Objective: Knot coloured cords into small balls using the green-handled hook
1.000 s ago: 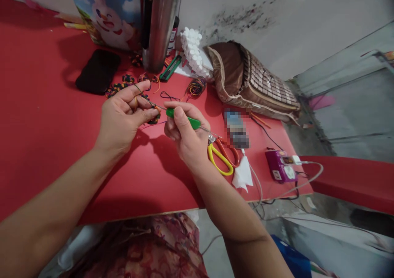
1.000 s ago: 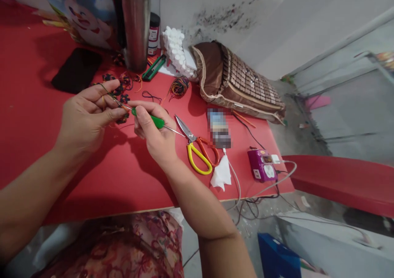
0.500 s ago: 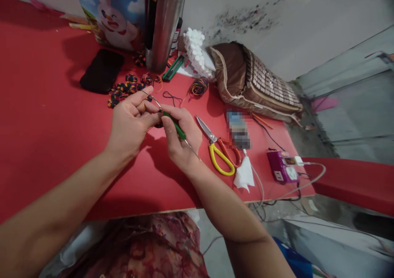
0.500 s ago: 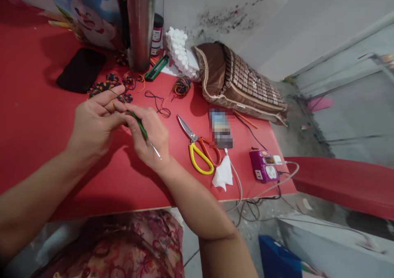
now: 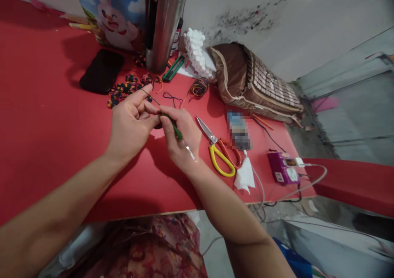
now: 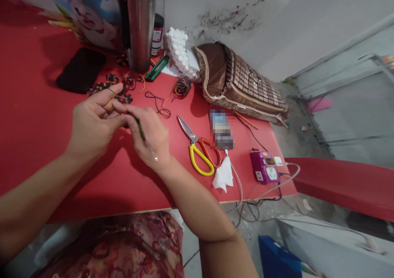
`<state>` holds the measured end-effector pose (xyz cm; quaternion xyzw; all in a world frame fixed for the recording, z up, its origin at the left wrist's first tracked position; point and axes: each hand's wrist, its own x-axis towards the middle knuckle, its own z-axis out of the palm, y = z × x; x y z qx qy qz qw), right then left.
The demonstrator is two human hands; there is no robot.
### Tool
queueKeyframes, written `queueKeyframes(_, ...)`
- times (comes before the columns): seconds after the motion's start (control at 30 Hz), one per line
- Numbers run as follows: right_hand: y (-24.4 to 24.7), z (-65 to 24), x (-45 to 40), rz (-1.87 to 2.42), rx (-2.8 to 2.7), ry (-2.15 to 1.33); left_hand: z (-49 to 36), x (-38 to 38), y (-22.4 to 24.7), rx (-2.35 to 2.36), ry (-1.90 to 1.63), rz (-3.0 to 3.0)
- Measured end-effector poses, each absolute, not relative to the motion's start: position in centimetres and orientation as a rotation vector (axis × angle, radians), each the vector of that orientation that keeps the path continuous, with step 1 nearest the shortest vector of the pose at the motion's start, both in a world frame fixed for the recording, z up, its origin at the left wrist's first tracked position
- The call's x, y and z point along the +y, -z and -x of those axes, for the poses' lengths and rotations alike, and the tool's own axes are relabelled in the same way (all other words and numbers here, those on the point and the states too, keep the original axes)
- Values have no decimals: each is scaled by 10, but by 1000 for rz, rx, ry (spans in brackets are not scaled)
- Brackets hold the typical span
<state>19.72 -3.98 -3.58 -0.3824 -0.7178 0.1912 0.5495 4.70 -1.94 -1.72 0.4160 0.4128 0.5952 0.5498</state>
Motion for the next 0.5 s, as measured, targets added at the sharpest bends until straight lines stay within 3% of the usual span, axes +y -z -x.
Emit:
queueKeyframes(0.13, 35, -197, -41, 917, -1753, -441, -46, -17, 21, 894, -1349, -878)
queueKeyframes(0.5, 33, -204, -38, 877, -1411, -851, -21, 3, 12, 775, -1187, -888)
